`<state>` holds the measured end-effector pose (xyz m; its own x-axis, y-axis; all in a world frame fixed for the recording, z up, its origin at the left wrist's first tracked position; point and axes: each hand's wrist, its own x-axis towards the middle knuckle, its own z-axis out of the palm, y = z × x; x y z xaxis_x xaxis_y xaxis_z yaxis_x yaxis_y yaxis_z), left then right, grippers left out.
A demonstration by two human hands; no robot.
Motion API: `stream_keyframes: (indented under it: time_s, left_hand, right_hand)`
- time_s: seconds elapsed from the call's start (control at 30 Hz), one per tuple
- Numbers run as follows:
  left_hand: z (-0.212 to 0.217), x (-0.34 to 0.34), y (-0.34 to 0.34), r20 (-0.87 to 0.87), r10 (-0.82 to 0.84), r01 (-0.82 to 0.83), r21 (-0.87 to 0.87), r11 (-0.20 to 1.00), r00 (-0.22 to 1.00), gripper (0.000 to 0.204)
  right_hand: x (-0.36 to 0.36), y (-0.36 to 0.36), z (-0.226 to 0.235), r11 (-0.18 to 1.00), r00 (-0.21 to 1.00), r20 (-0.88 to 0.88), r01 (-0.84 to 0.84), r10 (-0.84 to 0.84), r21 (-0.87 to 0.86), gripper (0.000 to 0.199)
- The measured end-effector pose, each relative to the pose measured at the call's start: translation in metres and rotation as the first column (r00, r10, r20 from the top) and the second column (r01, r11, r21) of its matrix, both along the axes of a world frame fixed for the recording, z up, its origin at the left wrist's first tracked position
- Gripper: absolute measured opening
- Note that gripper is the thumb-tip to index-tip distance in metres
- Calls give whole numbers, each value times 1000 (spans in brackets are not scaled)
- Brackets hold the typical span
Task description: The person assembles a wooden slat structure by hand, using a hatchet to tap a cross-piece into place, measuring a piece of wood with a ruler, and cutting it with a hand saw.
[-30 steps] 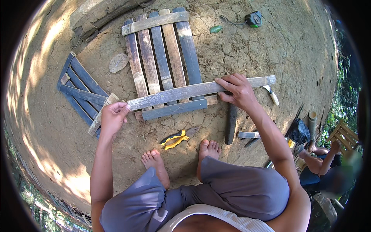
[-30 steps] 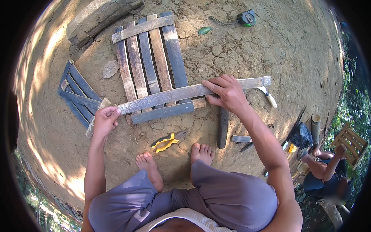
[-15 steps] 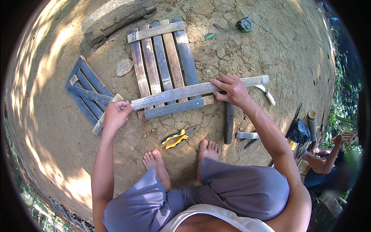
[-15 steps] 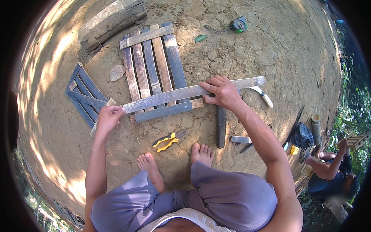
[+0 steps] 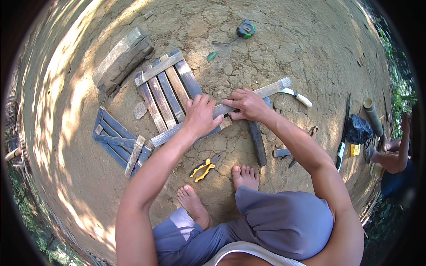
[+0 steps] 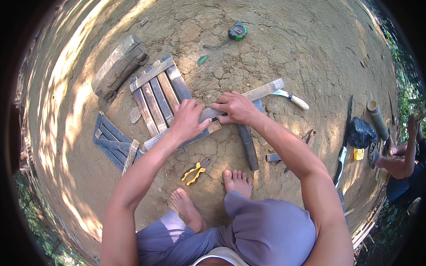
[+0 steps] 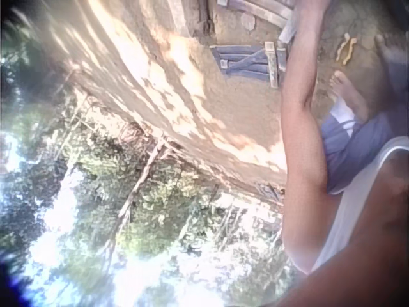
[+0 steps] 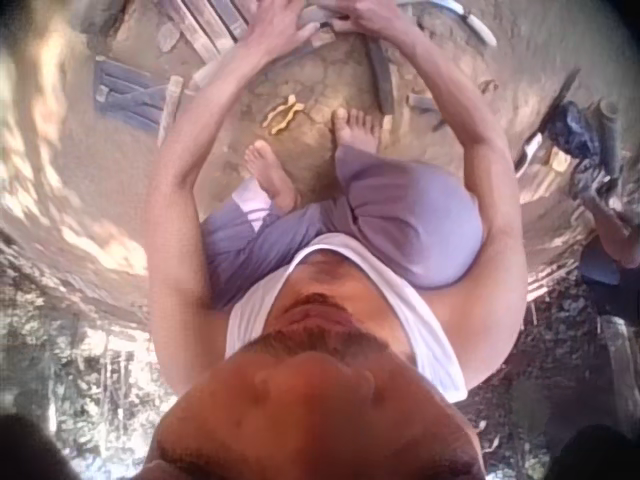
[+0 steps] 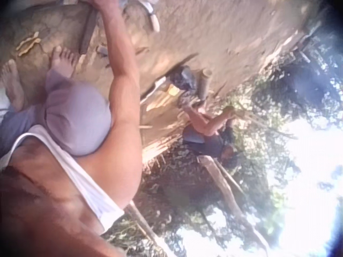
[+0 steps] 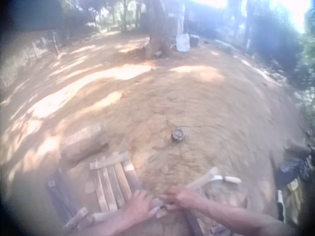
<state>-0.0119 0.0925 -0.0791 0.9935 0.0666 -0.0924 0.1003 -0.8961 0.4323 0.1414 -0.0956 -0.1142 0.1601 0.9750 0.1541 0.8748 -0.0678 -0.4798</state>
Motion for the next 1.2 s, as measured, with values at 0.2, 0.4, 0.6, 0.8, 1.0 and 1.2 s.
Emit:
stream_keyframes:
  time_s: [0.2, 0.4, 0.6, 0.8, 1.0, 1.2]
  left_hand:
    - [-10, 5, -27, -9, 113, -113, -19, 993, 994, 42]
    - [-16, 5, -34, 63, 138, -140, 34, 990, 988, 43]
    - [-5, 2, -27, 110, 111, -122, 96, 988, 988, 46]
    - [34, -2, -8, 53, 231, -235, 82, 969, 971, 45]
    - [88, -53, 78, 110, 453, -462, 83, 883, 885, 36]
    - [162, -141, 229, 180, 488, -520, 261, 813, 854, 31]
  right_hand:
    - [2, -6, -2, 1000, 1000, -3, 18, -18, 12, 49]
    - [2, -6, -5, 998, 1000, -13, 13, -12, 55, 47]
    - [4, 6, 17, 997, 996, 82, -47, 42, 56, 50]
    - [9, 30, 56, 989, 990, 119, -84, 69, 125, 56]
    - [-36, 32, 140, 910, 961, 221, 64, -168, 411, 49]
    - [-28, -202, 80, 510, 515, -41, 855, -856, 95, 39]
